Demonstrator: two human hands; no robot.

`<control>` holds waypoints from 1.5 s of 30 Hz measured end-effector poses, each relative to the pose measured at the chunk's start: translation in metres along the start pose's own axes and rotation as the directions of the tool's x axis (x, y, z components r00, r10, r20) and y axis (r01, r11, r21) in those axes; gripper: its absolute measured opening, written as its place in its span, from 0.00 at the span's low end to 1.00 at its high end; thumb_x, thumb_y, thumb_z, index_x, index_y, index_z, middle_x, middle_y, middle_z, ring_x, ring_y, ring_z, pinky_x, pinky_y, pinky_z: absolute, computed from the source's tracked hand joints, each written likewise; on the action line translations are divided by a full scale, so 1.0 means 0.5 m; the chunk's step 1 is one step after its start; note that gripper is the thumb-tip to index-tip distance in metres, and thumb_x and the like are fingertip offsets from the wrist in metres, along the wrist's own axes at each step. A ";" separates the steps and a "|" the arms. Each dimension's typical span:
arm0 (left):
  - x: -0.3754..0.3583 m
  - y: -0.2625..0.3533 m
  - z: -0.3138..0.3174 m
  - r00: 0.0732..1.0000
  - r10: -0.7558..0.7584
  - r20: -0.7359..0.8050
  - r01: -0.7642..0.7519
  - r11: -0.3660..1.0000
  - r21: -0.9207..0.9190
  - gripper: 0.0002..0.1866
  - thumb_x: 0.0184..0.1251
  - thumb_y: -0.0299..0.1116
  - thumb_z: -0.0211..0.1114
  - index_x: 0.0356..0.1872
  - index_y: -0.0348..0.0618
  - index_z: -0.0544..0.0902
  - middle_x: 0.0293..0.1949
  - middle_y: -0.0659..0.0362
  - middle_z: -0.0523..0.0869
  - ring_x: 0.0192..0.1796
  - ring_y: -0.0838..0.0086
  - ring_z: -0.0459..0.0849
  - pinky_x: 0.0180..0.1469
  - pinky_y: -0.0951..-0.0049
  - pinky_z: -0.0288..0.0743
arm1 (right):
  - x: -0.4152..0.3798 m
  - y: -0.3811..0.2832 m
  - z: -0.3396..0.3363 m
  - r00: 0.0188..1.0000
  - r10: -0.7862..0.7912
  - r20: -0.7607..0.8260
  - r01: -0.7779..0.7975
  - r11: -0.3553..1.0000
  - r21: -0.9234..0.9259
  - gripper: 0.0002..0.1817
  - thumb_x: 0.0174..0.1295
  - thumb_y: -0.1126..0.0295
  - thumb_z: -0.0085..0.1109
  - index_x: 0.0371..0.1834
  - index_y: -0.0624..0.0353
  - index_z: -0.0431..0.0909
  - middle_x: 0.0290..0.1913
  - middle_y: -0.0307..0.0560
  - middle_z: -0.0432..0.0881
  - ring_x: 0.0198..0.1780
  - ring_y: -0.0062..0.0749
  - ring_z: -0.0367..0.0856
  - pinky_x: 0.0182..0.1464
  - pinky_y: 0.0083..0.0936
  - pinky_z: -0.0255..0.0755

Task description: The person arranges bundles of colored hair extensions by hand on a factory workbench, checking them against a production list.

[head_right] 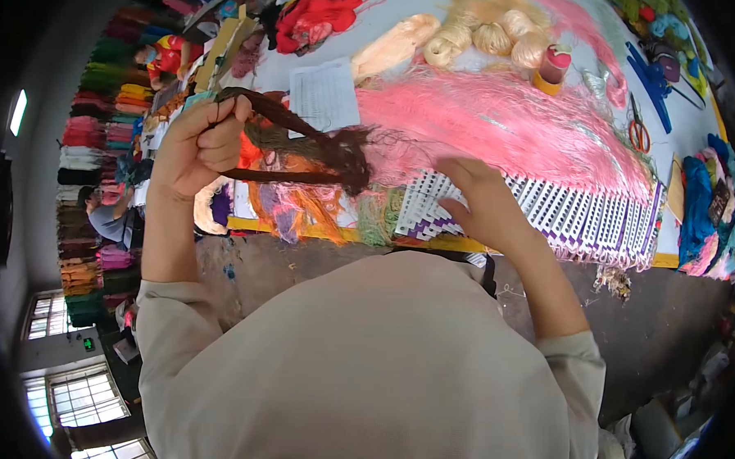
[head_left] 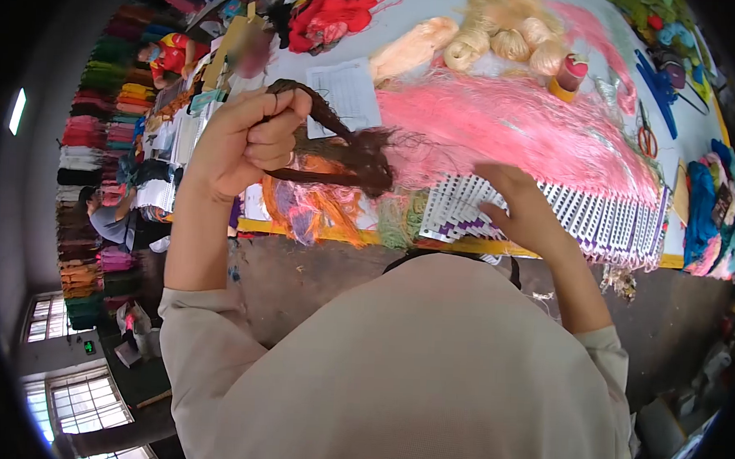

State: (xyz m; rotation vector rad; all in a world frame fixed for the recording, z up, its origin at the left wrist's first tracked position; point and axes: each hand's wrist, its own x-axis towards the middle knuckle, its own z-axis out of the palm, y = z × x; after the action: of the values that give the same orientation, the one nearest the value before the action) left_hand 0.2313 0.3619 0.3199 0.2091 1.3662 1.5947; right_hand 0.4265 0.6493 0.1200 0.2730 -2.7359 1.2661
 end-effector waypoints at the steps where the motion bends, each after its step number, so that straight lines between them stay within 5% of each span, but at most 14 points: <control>1: -0.011 0.012 0.017 0.999 0.006 -0.032 -0.003 0.994 0.109 0.12 0.76 0.34 0.49 0.41 0.34 0.74 0.16 0.73 0.59 0.15 0.89 0.53 0.17 0.84 0.46 | 0.047 -0.039 -0.002 0.985 -0.154 -0.083 0.152 0.988 -0.030 0.27 0.55 0.75 0.64 0.61 0.57 0.72 0.61 0.49 0.75 0.62 0.48 0.73 0.63 0.41 0.67; 4: -0.028 0.030 0.065 0.998 -0.018 -0.062 0.037 0.945 0.324 0.12 0.75 0.33 0.49 0.35 0.33 0.73 0.15 0.72 0.59 0.15 0.89 0.54 0.17 0.83 0.46 | 0.178 -0.161 0.008 0.820 -0.545 -0.177 0.528 0.838 -0.137 0.30 0.51 0.76 0.63 0.62 0.55 0.73 0.62 0.45 0.75 0.61 0.41 0.73 0.63 0.40 0.65; 6: -0.050 0.042 0.092 0.998 -0.013 -0.065 0.037 0.923 0.383 0.13 0.75 0.34 0.50 0.32 0.35 0.73 0.14 0.71 0.58 0.15 0.88 0.54 0.18 0.82 0.46 | 0.241 -0.200 0.054 0.764 -0.623 -0.168 0.538 0.759 -0.368 0.21 0.54 0.72 0.59 0.54 0.54 0.77 0.54 0.40 0.79 0.57 0.35 0.75 0.61 0.37 0.65; 10: -0.132 0.097 0.078 0.932 0.355 -0.074 -0.322 0.903 0.285 0.13 0.75 0.36 0.49 0.36 0.36 0.75 0.15 0.74 0.56 0.15 0.89 0.52 0.18 0.82 0.43 | 0.333 -0.058 0.160 0.964 -0.248 0.093 0.260 0.821 -0.508 0.11 0.53 0.77 0.54 0.41 0.56 0.77 0.45 0.41 0.81 0.50 0.38 0.81 0.59 0.38 0.66; 14: -0.164 0.115 0.043 0.880 0.426 -0.213 -0.328 0.866 0.377 0.11 0.76 0.35 0.51 0.36 0.39 0.74 0.16 0.75 0.56 0.15 0.89 0.51 0.18 0.83 0.42 | 0.303 0.000 0.115 0.880 -0.460 -0.116 0.365 0.812 -0.455 0.18 0.52 0.77 0.54 0.48 0.57 0.78 0.58 0.45 0.78 0.58 0.43 0.75 0.65 0.48 0.62; 17: -0.147 0.144 -0.005 0.662 0.635 -0.398 -0.428 0.756 0.495 0.09 0.76 0.34 0.52 0.36 0.41 0.75 0.16 0.75 0.57 0.15 0.89 0.51 0.18 0.83 0.43 | 0.264 -0.015 0.095 0.860 -0.483 -0.162 0.301 0.738 -0.603 0.18 0.54 0.76 0.56 0.50 0.55 0.77 0.62 0.45 0.75 0.66 0.44 0.68 0.73 0.55 0.49; 21: -0.130 0.178 -0.053 0.810 0.524 -0.263 -0.423 0.833 0.358 0.10 0.76 0.34 0.53 0.36 0.41 0.75 0.16 0.75 0.57 0.15 0.89 0.50 0.18 0.82 0.43 | 0.226 -0.016 0.082 0.932 -0.361 0.033 0.320 0.776 -0.543 0.25 0.52 0.75 0.62 0.57 0.55 0.72 0.67 0.50 0.68 0.68 0.48 0.65 0.71 0.54 0.53; 25: -0.093 0.184 -0.019 0.800 0.564 -0.205 -0.456 0.793 0.403 0.09 0.76 0.35 0.52 0.39 0.41 0.75 0.17 0.74 0.57 0.16 0.88 0.51 0.18 0.83 0.43 | 0.222 -0.023 0.055 0.946 -0.322 -0.042 0.320 0.946 -0.052 0.30 0.52 0.70 0.68 0.61 0.56 0.69 0.66 0.61 0.62 0.65 0.55 0.66 0.67 0.43 0.64; 29: -0.086 0.257 -0.036 0.785 0.600 -0.155 -0.525 0.777 0.347 0.09 0.78 0.34 0.49 0.41 0.41 0.75 0.18 0.73 0.57 0.18 0.88 0.52 0.20 0.83 0.46 | 0.202 -0.018 0.022 0.936 -0.300 -0.184 0.298 0.954 -0.037 0.26 0.57 0.68 0.66 0.59 0.59 0.69 0.58 0.57 0.70 0.59 0.50 0.73 0.70 0.43 0.60; 32: -0.081 0.278 0.021 0.740 0.639 -0.209 -0.565 0.760 0.322 0.09 0.76 0.35 0.52 0.37 0.44 0.76 0.15 0.73 0.62 0.14 0.86 0.57 0.15 0.84 0.50 | 0.204 0.003 -0.020 0.966 -0.259 0.005 0.249 0.922 -0.296 0.20 0.63 0.66 0.59 0.58 0.54 0.70 0.49 0.46 0.80 0.54 0.39 0.79 0.74 0.54 0.47; 38: -0.056 0.298 0.083 0.782 0.621 -0.057 -0.533 0.712 0.457 0.09 0.77 0.33 0.49 0.36 0.42 0.75 0.15 0.75 0.59 0.14 0.89 0.54 0.15 0.85 0.48 | 0.202 0.041 -0.045 0.983 -0.170 0.066 0.178 0.816 -0.550 0.19 0.63 0.65 0.60 0.57 0.51 0.75 0.61 0.49 0.75 0.63 0.45 0.73 0.70 0.55 0.57; 41: -0.050 0.317 0.087 0.792 0.611 0.009 -0.543 0.697 0.468 0.09 0.77 0.33 0.49 0.37 0.42 0.75 0.15 0.75 0.57 0.13 0.90 0.52 0.14 0.85 0.46 | 0.204 0.065 -0.059 0.988 -0.031 0.150 -0.008 0.966 0.257 0.27 0.62 0.64 0.63 0.65 0.51 0.70 0.64 0.51 0.73 0.63 0.48 0.72 0.61 0.36 0.68; 43: -0.045 0.309 0.095 0.761 0.648 -0.031 -0.537 0.656 0.530 0.08 0.77 0.33 0.49 0.38 0.43 0.75 0.15 0.75 0.57 0.13 0.90 0.52 0.14 0.85 0.46 | 0.188 0.075 -0.065 0.978 -0.002 0.211 -0.013 0.997 0.071 0.32 0.61 0.60 0.65 0.69 0.50 0.65 0.68 0.53 0.69 0.68 0.48 0.69 0.65 0.39 0.65; 45: -0.050 0.324 0.093 0.744 0.668 -0.005 -0.565 0.633 0.529 0.08 0.76 0.32 0.50 0.38 0.42 0.75 0.15 0.75 0.57 0.13 0.90 0.52 0.14 0.85 0.46 | 0.166 0.111 -0.036 0.989 0.065 0.133 0.025 0.812 -0.583 0.35 0.60 0.58 0.65 0.71 0.48 0.63 0.72 0.57 0.64 0.71 0.50 0.64 0.69 0.40 0.62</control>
State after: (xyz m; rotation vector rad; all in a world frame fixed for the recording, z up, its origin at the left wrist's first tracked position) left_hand 0.1853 0.3933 0.4807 0.9570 2.0072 1.8038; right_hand 0.3344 0.6889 0.1054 0.2778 -3.0861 0.3545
